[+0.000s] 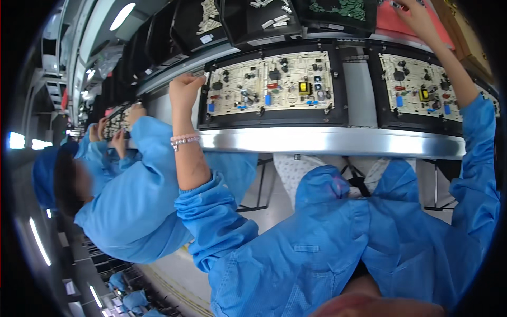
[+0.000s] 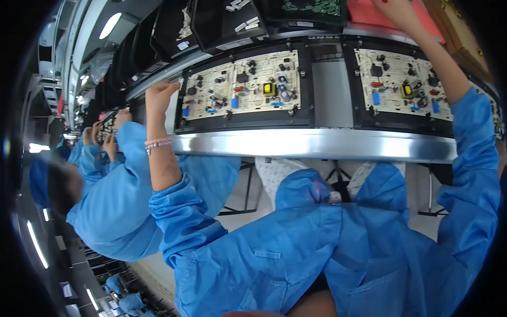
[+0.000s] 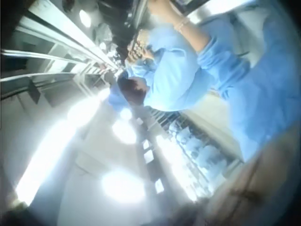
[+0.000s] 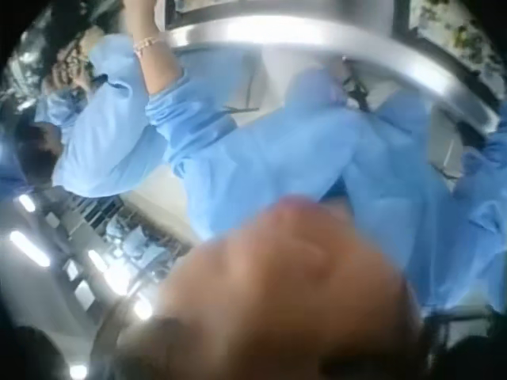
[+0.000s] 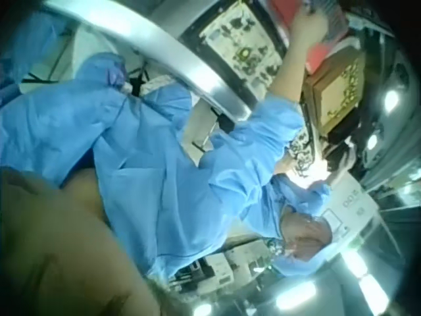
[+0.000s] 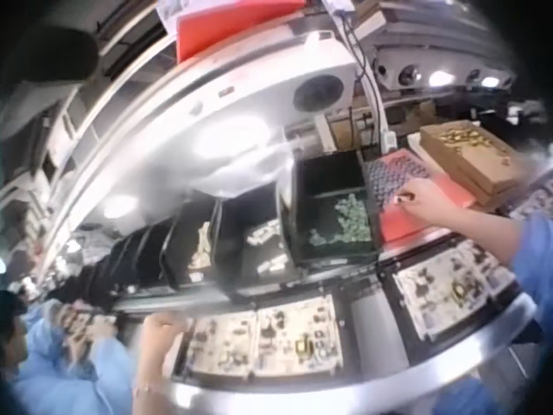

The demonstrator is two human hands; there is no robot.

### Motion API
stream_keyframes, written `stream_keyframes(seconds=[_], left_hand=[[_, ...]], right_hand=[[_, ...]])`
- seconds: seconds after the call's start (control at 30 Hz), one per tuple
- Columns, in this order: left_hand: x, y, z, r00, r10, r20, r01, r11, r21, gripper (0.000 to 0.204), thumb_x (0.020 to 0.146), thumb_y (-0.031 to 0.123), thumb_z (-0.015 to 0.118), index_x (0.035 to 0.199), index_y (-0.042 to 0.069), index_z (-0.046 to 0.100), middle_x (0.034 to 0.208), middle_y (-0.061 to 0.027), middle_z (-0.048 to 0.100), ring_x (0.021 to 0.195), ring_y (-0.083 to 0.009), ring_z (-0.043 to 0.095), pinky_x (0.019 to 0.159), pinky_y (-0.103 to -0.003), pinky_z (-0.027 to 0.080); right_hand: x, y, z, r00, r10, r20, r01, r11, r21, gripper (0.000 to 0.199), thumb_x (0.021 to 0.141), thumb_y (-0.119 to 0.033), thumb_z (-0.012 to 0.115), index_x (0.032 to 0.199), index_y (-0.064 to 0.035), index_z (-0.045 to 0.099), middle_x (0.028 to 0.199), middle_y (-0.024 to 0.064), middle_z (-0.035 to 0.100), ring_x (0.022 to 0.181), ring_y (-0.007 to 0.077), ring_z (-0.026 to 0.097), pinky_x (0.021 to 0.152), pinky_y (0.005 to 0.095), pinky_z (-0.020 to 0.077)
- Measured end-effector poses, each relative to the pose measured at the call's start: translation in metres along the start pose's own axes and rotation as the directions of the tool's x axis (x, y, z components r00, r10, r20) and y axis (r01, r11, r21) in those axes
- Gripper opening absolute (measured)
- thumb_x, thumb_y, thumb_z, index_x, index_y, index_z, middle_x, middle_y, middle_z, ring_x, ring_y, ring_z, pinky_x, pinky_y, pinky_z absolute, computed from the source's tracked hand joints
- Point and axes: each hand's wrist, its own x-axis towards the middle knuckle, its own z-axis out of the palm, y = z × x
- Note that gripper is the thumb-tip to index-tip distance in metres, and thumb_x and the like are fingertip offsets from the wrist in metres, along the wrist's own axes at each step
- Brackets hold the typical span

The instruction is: Placing electronic components onto printed circuit boards on a moving assembly line.

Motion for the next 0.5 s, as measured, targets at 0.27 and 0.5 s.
stream_keyframes(seconds=[0.27, 0.5], left_hand=[[0.017, -0.013, -0.001, 0.990, -0.121, 0.067, 0.090, 0.932, 0.352, 0.031, 0.065, 0.025, 0.078, 0.082, 0.000, 0.073, 0.076, -0.0138, 0.069, 0.071, -0.0213, 0.064, 0.071, -0.032, 0.049], [0.032, -0.009, 0.003, 0.970, -0.198, 0.138, 0.113, 0.878, 0.465, 0.031, 0.062, 0.024, 0.080, 0.081, 0.001, 0.074, 0.077, -0.0160, 0.069, 0.073, -0.0231, 0.065, 0.070, -0.034, 0.050]], right_hand=[[-0.014, -0.066, -0.065, 0.986, -0.146, -0.085, 0.156, 0.981, 0.113, 0.017, 0.074, -0.014, 0.069, 0.086, -0.0018, 0.067, 0.080, 0.0134, 0.065, 0.077, 0.0270, 0.063, 0.070, 0.0354, 0.0497], [-0.028, -0.082, -0.089, 0.990, -0.141, -0.023, 0.143, 0.976, 0.162, 0.015, 0.075, -0.012, 0.068, 0.087, -0.0028, 0.068, 0.086, 0.0124, 0.066, 0.084, 0.0256, 0.063, 0.076, 0.0339, 0.0494]])
